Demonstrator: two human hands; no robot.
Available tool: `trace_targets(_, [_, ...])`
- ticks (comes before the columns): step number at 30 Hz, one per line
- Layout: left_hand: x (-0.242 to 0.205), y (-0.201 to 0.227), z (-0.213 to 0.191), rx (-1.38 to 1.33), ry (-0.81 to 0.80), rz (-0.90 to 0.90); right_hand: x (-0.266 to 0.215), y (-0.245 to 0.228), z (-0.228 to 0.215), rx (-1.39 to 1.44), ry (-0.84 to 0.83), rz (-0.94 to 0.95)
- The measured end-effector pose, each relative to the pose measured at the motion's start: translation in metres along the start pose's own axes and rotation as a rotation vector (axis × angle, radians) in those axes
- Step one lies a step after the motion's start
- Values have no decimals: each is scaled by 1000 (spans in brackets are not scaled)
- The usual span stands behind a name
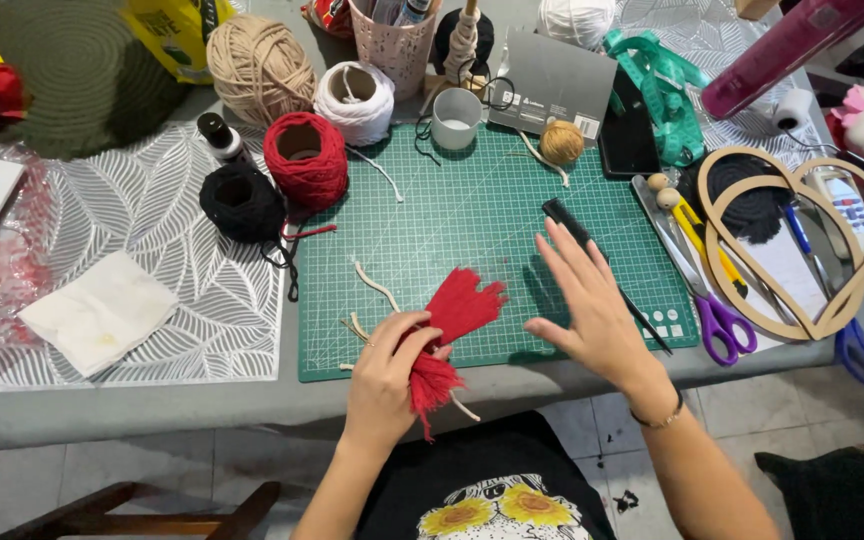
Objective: Finishing a red yarn tassel by combing, trimming with scissors, and applying spray
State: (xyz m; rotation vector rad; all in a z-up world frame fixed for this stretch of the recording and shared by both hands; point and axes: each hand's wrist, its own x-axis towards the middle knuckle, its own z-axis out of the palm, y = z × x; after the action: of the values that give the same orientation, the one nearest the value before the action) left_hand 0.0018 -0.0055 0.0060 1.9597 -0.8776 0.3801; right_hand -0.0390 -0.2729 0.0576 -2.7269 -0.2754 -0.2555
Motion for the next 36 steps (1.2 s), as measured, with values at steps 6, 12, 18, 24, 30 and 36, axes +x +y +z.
trace_targets(6, [4, 14, 7, 255, 62, -109, -58, -22, -2, 313, 230, 155])
trace_targets(12, [2, 20, 0, -10, 5, -151, -80, -51, 25, 373, 181, 126])
trace_targets(18, [-2, 25, -32, -183, -76, -127, -49, -63, 20, 258, 192, -173])
trace_targets(24, [-8, 29, -85, -175, -318, -160, -14, -45, 19, 9, 28, -369])
trace_targets(30, [34, 72, -84, 63, 53, -276, -8, -20, 8, -151, 115, -344])
trace_targets(36, [44, 9, 29, 834, -274, -143, -31, -7, -11, -120, 260, -170])
